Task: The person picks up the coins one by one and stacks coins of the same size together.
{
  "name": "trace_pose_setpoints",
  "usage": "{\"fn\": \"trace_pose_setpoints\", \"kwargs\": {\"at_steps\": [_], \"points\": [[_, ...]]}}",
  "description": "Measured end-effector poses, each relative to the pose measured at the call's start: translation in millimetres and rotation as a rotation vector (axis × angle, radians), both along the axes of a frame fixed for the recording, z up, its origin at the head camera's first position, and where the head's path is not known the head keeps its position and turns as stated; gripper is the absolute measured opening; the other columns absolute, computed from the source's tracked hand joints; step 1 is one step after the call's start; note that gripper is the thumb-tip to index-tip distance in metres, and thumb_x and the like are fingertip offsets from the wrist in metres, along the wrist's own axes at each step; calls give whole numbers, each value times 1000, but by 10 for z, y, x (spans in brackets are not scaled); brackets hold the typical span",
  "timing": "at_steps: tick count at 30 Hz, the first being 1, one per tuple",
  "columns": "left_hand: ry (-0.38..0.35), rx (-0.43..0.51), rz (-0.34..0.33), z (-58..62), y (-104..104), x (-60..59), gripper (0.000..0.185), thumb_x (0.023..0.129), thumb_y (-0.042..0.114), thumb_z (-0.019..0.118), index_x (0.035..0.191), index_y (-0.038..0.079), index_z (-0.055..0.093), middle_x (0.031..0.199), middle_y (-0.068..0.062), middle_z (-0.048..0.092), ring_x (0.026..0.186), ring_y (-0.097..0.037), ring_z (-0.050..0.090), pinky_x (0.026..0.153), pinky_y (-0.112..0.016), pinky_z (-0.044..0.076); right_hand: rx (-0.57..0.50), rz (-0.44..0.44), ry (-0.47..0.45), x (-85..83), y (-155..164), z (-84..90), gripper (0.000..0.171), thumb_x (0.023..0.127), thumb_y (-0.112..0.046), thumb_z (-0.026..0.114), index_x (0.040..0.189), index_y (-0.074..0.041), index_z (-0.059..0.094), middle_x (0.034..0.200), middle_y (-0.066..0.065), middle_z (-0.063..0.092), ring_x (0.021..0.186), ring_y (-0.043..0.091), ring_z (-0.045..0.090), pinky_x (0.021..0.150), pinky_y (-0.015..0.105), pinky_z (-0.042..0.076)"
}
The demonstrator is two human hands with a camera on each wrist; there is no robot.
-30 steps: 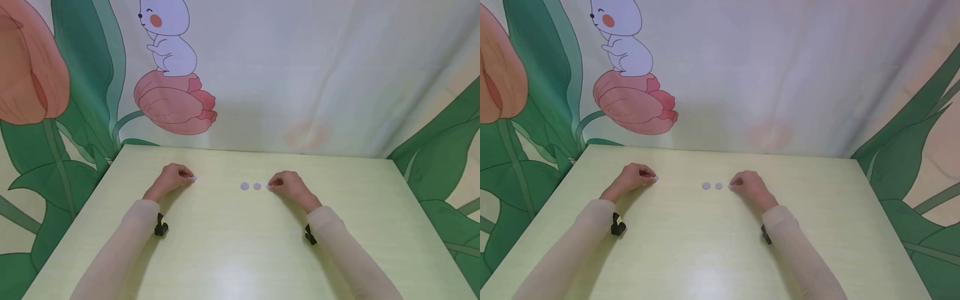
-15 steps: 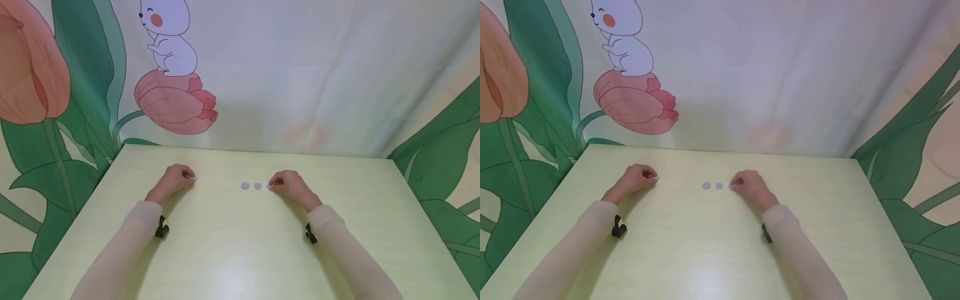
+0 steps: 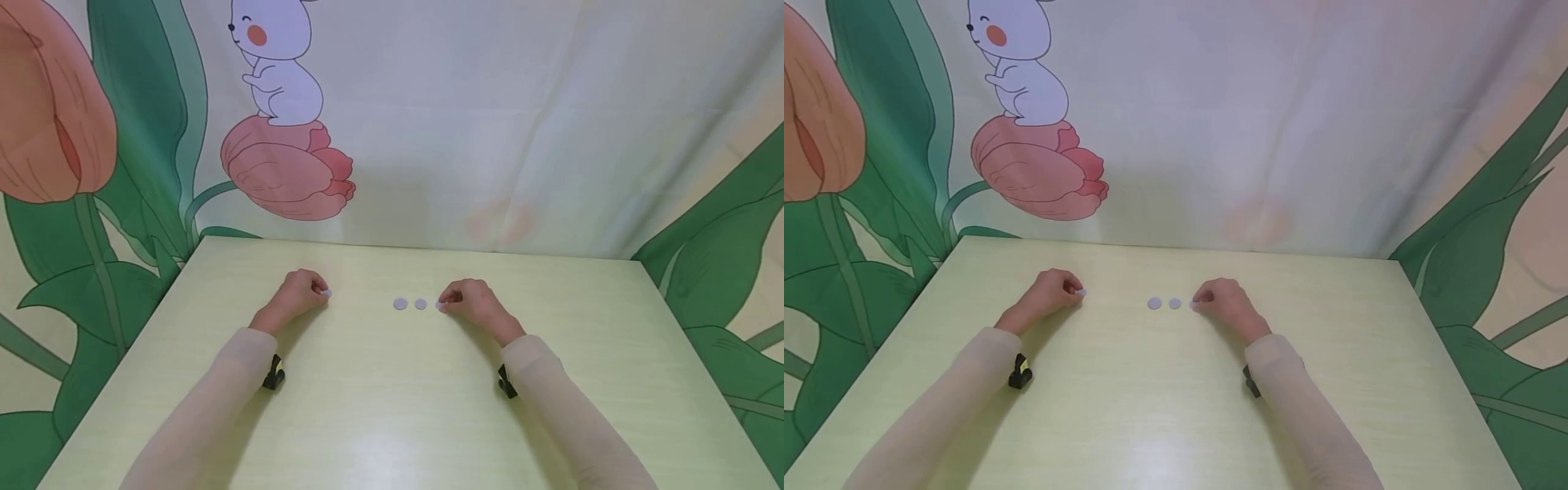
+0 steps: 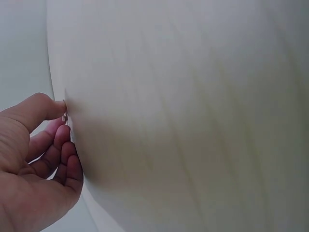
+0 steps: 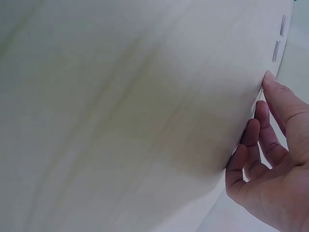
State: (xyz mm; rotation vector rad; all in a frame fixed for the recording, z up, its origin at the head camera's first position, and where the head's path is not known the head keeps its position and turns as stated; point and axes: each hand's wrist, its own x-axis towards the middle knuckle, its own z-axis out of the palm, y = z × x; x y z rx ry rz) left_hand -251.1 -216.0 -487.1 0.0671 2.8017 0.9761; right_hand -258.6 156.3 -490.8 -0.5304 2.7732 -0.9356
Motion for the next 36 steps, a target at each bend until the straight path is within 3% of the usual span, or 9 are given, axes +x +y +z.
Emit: {"fn": "trace_pose_setpoints", "kwargs": {"at_steps": [12, 36], "points": [[16, -34, -64, 4, 287, -23, 18, 94, 11, 71, 103, -4, 70, 94, -12, 63, 89, -24, 55, 80, -35, 49, 5, -12, -9, -16, 10, -24, 11, 92, -19, 78, 100, -12, 78, 91, -1, 70, 86, 17, 58, 81, 32, 48], [17, -53, -66, 7, 340, -39, 19, 94, 12, 72, 104, -4, 69, 95, -13, 65, 88, -24, 57, 80, -36, 50, 11, -15, -18, 2, -1, 11, 12, 92, -19, 78, 101, -12, 78, 93, -1, 71, 88, 17, 59, 84, 33, 49]]}}
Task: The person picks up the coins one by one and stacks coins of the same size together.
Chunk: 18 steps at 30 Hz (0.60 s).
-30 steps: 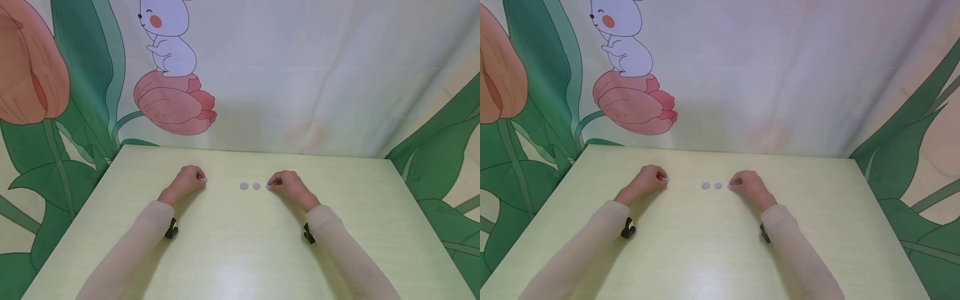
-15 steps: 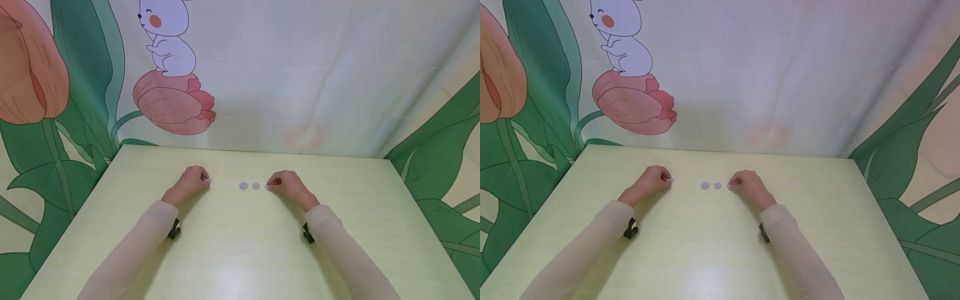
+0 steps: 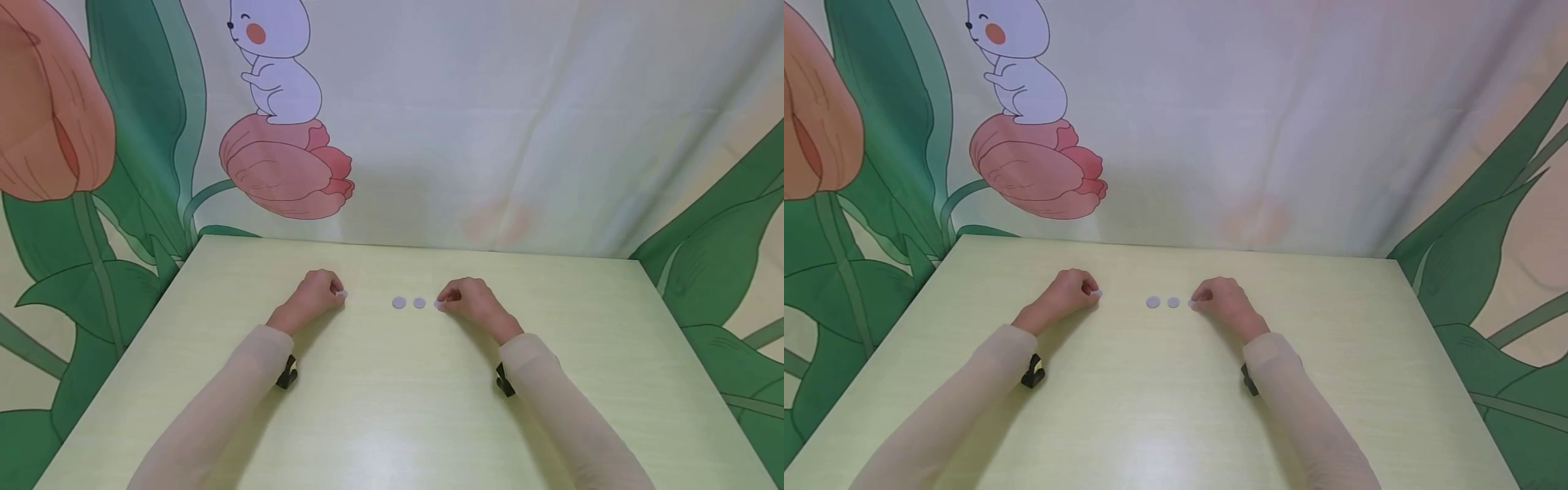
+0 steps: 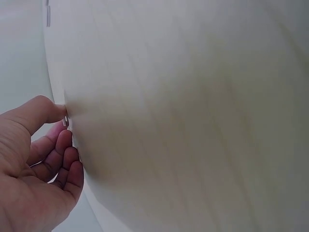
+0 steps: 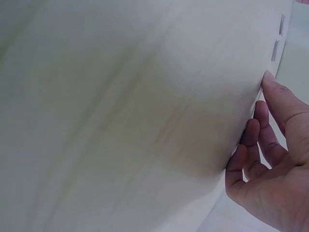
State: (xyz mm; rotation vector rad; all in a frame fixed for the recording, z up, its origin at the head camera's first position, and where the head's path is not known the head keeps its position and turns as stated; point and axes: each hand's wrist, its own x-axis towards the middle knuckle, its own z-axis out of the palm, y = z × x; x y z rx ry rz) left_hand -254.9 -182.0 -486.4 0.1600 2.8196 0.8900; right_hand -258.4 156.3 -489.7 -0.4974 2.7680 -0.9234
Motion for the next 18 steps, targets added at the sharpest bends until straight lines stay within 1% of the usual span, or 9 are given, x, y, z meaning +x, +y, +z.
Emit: {"fn": "trace_pose_setpoints", "kwargs": {"at_steps": [5, 9, 13, 18], "points": [[14, -11, -45, 24, 122, -24, 16, 93, 10, 72, 101, -4, 70, 93, -12, 66, 86, -24, 57, 81, -36, 51, -3, -6, 0, -3, 19, 6, 12, 92, -19, 78, 101, -12, 78, 92, 0, 71, 88, 18, 59, 84, 33, 48], [9, -18, -71, 41, 242, -35, 15, 93, 10, 72, 100, -3, 71, 93, -11, 66, 86, -23, 57, 80, -36, 51, -3, -10, 3, -24, 30, -21, 11, 91, -19, 78, 100, -13, 78, 91, -1, 70, 87, 17, 59, 83, 33, 48], [11, -21, -75, 30, 319, -27, 15, 92, 11, 73, 98, -2, 71, 92, -9, 66, 85, -21, 57, 78, -34, 51, -6, -7, 4, -46, 30, -49, 12, 92, -20, 78, 100, -13, 78, 92, -1, 71, 87, 17, 59, 83, 33, 49], [19, -26, -79, 11, 362, 2, 15, 90, 12, 74, 98, -1, 72, 91, -8, 67, 84, -21, 57, 78, -34, 51, -6, -5, 0, -45, 17, -47, 12, 91, -20, 78, 101, -13, 78, 93, -1, 71, 87, 17, 59, 84, 33, 49]]}}
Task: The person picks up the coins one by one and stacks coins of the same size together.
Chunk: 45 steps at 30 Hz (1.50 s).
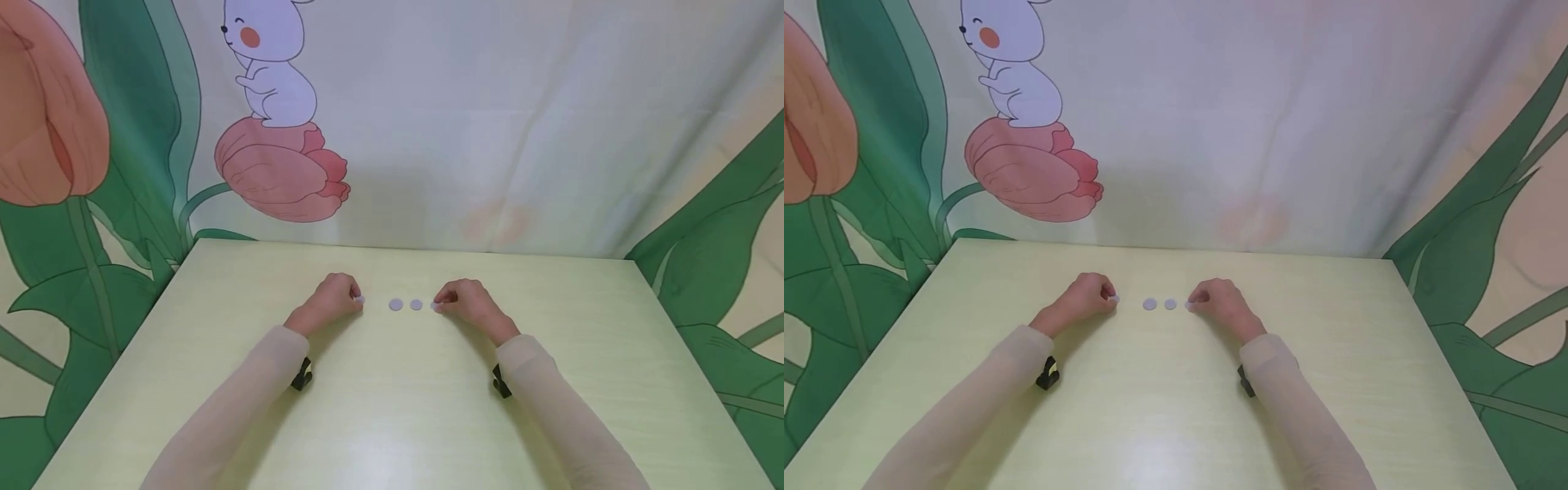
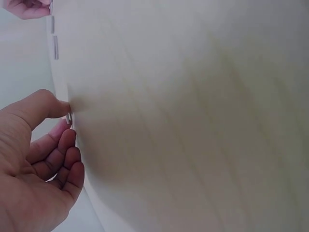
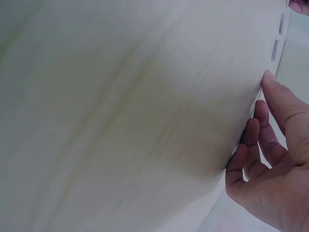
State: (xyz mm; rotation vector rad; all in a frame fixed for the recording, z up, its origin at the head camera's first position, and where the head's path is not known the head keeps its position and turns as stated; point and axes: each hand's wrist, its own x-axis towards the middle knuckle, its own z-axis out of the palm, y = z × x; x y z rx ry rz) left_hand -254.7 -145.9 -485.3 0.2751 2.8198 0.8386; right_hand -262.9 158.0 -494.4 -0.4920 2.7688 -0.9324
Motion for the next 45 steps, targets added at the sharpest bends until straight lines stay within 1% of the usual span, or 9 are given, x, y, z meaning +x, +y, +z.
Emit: {"fn": "trace_pose_setpoints", "kwargs": {"at_steps": [7, 12, 19, 24, 30, 34, 37, 41, 45], "points": [[30, -24, -11, 3, 30, 28, 18, 90, 14, 74, 100, -1, 73, 91, -7, 67, 83, -21, 57, 79, -34, 51, 5, -2, 7, 27, -24, 28, 11, 92, -20, 78, 100, -14, 78, 92, -1, 70, 88, 18, 58, 84, 33, 48], [43, -9, -31, 65, 115, 55, 22, 90, 15, 76, 103, -2, 71, 90, -7, 67, 82, -20, 57, 78, -33, 52, 13, -12, 4, 34, -16, 40, 11, 92, -20, 78, 100, -13, 78, 91, -1, 70, 87, 17, 57, 83, 33, 48], [88, 34, -70, 115, 207, 80, 23, 88, 15, 78, 102, -3, 72, 87, -7, 65, 77, -18, 56, 73, -31, 50, 21, -13, 6, 7, -8, 4, 11, 91, -20, 78, 99, -13, 78, 87, -1, 68, 84, 17, 54, 78, 31, 46], [75, 74, -62, 152, 269, 112, 22, 87, 13, 78, 102, -2, 71, 86, -8, 63, 75, -19, 55, 69, -30, 48, 17, -12, 10, 2, -3, 9, 11, 91, -20, 79, 99, -13, 78, 88, -1, 68, 83, 16, 55, 78, 30, 46], [86, 80, -60, 179, 338, 148, 21, 87, 12, 76, 102, -2, 72, 86, -8, 62, 76, -19, 53, 68, -28, 46, 22, 7, 11, 2, 7, 1, 11, 91, -20, 79, 99, -13, 78, 86, -2, 67, 81, 16, 53, 76, 30, 45], [91, 98, -69, 200, 385, 168, 20, 87, 12, 76, 102, -2, 71, 85, -8, 61, 74, -18, 53, 65, -27, 44, 20, 3, 11, 10, 6, 7, 11, 91, -21, 79, 99, -14, 78, 87, -2, 68, 83, 16, 55, 78, 31, 46], [80, 113, -68, 216, 427, 176, 21, 87, 12, 76, 101, -2, 71, 85, -8, 60, 72, -18, 52, 63, -26, 43, 21, 0, 14, 15, 4, 16, 11, 91, -21, 78, 100, -14, 78, 89, -2, 69, 84, 16, 56, 80, 31, 47], [70, 115, -76, 230, 491, 178, 21, 87, 13, 78, 101, -2, 71, 87, -8, 62, 73, -18, 53, 64, -26, 45, 17, 7, 16, 15, 4, 17, 11, 91, -20, 78, 100, -13, 78, 90, -1, 70, 84, 16, 57, 80, 31, 48], [89, 98, -96, 226, 547, 172, 21, 87, 14, 79, 100, -1, 72, 90, -7, 64, 78, -19, 55, 69, -28, 48, 5, 22, 19, 7, -1, 7, 11, 92, -19, 78, 100, -11, 77, 90, -1, 71, 85, 16, 58, 81, 32, 49]]}}
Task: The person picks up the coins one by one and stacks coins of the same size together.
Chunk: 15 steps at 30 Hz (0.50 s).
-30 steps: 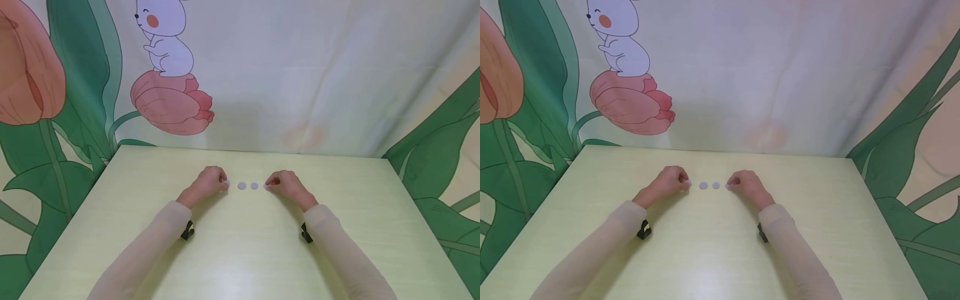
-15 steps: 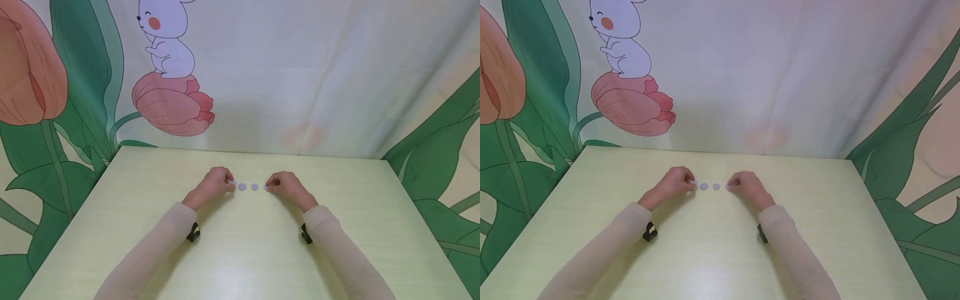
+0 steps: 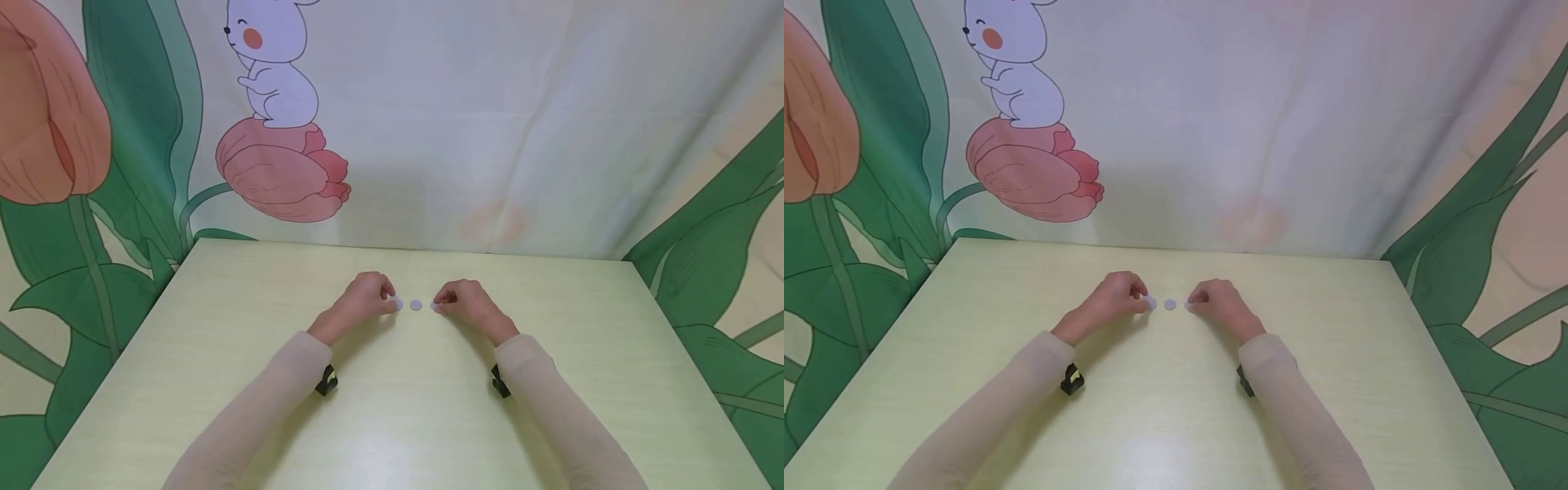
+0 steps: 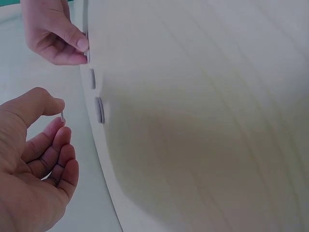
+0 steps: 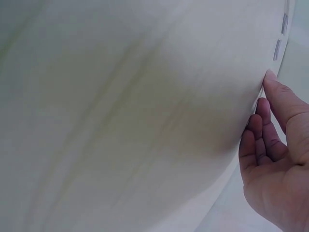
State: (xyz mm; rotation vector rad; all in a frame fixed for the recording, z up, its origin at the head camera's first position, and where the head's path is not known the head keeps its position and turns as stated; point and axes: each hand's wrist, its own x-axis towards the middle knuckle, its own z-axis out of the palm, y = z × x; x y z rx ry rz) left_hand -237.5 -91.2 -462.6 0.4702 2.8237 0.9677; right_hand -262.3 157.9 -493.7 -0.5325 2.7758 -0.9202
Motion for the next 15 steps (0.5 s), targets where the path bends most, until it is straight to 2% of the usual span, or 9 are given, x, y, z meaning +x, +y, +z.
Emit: {"fn": "trace_pose_setpoints", "kwargs": {"at_steps": [6, 15], "points": [[30, -1, -33, -20, 81, -12, 18, 87, 14, 79, 97, 1, 73, 86, -6, 64, 76, -17, 55, 69, -28, 47, -5, -5, -7, -16, -4, -36, 11, 92, -19, 77, 99, -11, 77, 90, -1, 71, 85, 16, 59, 82, 32, 50], [7, 17, -34, -22, 195, -23, 18, 87, 13, 78, 98, 0, 72, 82, -6, 63, 68, -15, 53, 62, -24, 44, -24, 2, -18, -21, -1, -38, 12, 92, -18, 78, 101, -10, 76, 91, 1, 71, 85, 17, 59, 82, 32, 49]]}}
